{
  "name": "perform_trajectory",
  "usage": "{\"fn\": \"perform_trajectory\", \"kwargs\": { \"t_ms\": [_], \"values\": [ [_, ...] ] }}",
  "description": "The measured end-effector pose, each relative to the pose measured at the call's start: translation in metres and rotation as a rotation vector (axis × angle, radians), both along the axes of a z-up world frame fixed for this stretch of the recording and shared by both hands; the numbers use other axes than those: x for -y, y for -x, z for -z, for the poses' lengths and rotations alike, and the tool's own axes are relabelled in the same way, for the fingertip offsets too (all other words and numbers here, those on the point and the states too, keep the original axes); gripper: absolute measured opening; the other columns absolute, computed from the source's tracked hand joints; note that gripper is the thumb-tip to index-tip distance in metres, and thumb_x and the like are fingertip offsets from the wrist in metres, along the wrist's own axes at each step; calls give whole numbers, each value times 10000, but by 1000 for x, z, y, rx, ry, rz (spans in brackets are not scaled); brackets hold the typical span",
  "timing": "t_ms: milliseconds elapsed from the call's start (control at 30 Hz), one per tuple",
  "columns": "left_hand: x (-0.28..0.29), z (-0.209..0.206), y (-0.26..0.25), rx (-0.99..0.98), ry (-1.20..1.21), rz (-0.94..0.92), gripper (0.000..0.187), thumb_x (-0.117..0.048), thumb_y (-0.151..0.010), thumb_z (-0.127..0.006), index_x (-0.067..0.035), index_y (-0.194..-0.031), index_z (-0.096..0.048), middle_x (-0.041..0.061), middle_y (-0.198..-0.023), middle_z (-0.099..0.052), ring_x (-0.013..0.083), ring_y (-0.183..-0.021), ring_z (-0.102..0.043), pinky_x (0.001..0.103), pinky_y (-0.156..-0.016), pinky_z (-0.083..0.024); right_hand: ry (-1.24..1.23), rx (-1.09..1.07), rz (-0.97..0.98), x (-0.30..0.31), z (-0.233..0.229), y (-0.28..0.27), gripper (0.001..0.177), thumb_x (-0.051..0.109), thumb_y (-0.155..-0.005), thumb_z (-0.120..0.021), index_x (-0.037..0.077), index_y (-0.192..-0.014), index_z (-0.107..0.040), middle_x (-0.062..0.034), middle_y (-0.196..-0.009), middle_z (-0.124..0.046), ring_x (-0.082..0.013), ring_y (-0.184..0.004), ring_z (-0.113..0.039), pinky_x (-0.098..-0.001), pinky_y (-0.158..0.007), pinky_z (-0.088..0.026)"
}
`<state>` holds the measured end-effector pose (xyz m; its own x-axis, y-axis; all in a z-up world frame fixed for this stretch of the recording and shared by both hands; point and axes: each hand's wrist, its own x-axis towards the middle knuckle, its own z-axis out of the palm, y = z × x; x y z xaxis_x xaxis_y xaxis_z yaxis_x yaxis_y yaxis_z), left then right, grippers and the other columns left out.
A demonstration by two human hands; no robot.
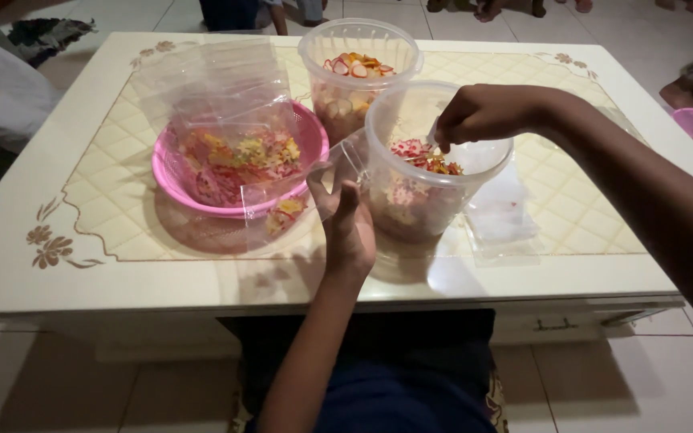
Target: Packaging small snacks from large containers into individual plastic bags
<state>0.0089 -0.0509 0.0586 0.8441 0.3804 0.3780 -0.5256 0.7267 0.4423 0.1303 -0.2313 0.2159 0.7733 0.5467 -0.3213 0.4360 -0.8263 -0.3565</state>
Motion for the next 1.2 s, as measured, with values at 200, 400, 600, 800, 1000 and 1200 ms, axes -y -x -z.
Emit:
{"fn": "perform_trajectory", "kwargs": {
  "t_ms": [200,400,600,800,1000,1200],
  "values": [
    [1,13,-8,-91,71,70,749,-472,-748,-867,-242,-1286,-401,60,-1480,-586,202,-1412,-491,371,-1070,-349,42,37,37,12,-16,9,308,96,-806,-571,45,-963,-831,-59,-951,-809,-155,-929,-682,-320,-883,-484],
    [-1,7,-7,-5,75,70,658,-430,-797,-860,-218,-1217,-400,150,-1467,-583,283,-1406,-519,417,-1132,-393,14,56,44,14,-36,25,267,112,-843,-613,58,-968,-843,-23,-999,-837,-128,-961,-701,-309,-917,-498],
    [0,13,-8,-45,95,68,638,-404,-750,-903,-246,-1187,-466,-31,-1051,-598,159,-1151,-590,323,-966,-417,53,99,-53,-1,-52,41,294,100,-858,-586,57,-1009,-834,-24,-976,-847,-127,-901,-714,-299,-854,-512],
    [0,10,-8,26,103,117,607,-408,-779,-888,-238,-1178,-464,126,-1513,-523,237,-1438,-444,360,-1101,-366,110,191,-326,-43,-40,39,295,40,-713,-545,121,-876,-777,-1,-757,-768,-134,-700,-649,-321,-718,-510],
    [-3,21,-19,-62,48,115,694,-570,-774,-822,-232,-1273,-478,51,-1551,-502,242,-1495,-397,573,-1238,-157,618,615,-549,-107,-45,80,209,13,-795,-529,96,-870,-706,-81,-748,-710,-286,-671,-656,-417,-472,-483],
    [-9,24,-20,-188,310,233,798,-474,-743,-773,-254,-1379,-344,104,-1542,-472,191,-1429,-440,459,-1267,-241,399,780,-553,-96,-46,93,113,34,-906,-550,67,-930,-655,-68,-820,-689,-248,-617,-693,-372,-443,-548]
  ]
}}
